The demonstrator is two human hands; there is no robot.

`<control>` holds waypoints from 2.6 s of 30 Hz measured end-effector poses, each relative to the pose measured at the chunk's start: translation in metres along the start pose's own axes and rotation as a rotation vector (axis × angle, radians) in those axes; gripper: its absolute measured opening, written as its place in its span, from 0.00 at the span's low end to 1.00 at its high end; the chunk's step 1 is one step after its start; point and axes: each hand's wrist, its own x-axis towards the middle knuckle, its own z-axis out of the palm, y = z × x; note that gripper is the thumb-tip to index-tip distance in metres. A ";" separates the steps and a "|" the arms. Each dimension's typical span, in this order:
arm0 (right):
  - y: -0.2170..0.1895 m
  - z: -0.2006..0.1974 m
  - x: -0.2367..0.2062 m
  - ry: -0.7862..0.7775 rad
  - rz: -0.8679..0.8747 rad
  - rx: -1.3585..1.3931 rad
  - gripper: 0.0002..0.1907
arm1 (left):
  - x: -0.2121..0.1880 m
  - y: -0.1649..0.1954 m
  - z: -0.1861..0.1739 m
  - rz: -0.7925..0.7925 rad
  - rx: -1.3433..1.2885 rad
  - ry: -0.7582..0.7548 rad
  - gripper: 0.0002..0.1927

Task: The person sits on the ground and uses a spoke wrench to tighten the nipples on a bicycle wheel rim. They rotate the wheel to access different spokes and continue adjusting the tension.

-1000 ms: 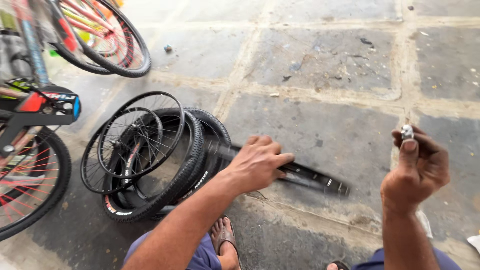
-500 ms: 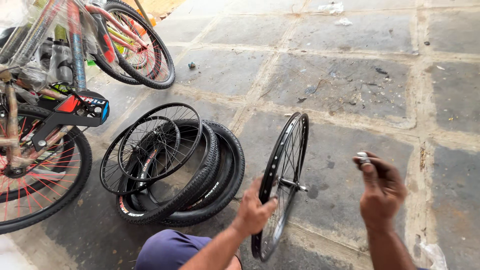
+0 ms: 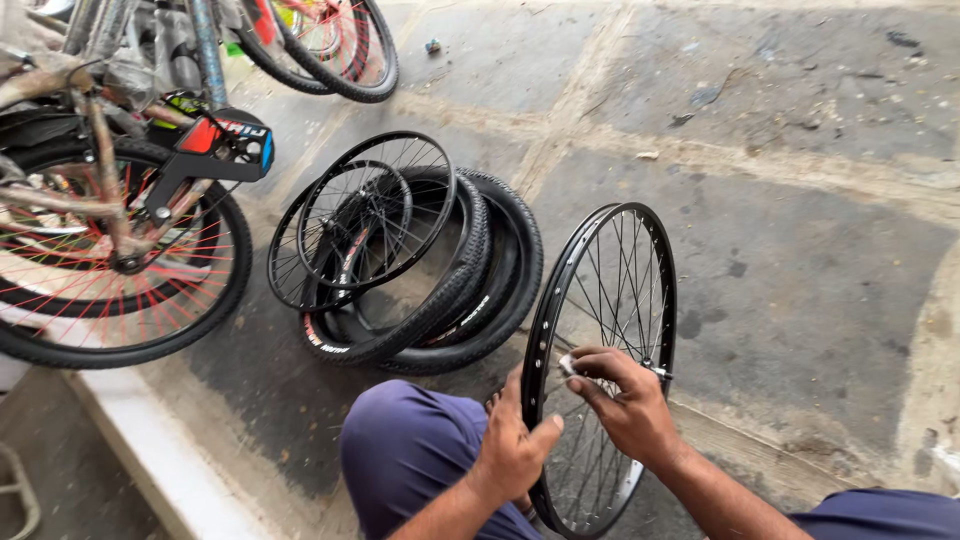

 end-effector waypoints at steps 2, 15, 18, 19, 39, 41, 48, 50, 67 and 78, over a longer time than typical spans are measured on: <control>-0.006 0.007 -0.001 -0.089 -0.050 -0.016 0.11 | -0.015 0.002 -0.007 0.130 0.164 -0.003 0.36; 0.005 0.083 -0.021 -0.491 -0.095 0.022 0.09 | 0.163 -0.035 -0.112 -0.460 0.586 -0.283 0.36; 0.005 0.082 -0.014 -0.501 -0.096 0.018 0.10 | 0.178 -0.041 -0.096 -0.375 0.951 -0.226 0.28; 0.005 0.080 -0.012 -0.505 -0.087 0.019 0.10 | 0.179 -0.043 -0.094 -0.373 0.928 -0.254 0.27; 0.023 0.088 0.034 -0.391 0.267 0.037 0.10 | 0.173 -0.034 -0.107 -0.442 0.777 -0.358 0.26; 0.024 0.081 0.033 -0.375 0.125 0.109 0.09 | 0.172 -0.036 -0.109 -0.382 0.731 -0.334 0.28; 0.010 0.101 0.038 -0.397 0.295 -0.032 0.15 | 0.176 -0.037 -0.104 -0.451 0.755 -0.271 0.33; 0.008 0.111 0.040 -0.357 0.371 -0.325 0.19 | 0.175 -0.039 -0.104 -0.435 0.782 -0.272 0.33; 0.015 0.094 0.040 -0.646 0.172 0.149 0.09 | 0.172 -0.035 -0.109 -0.394 0.782 -0.294 0.30; 0.009 0.102 0.054 -0.693 0.064 -0.020 0.24 | 0.174 -0.034 -0.111 -0.445 0.752 -0.295 0.28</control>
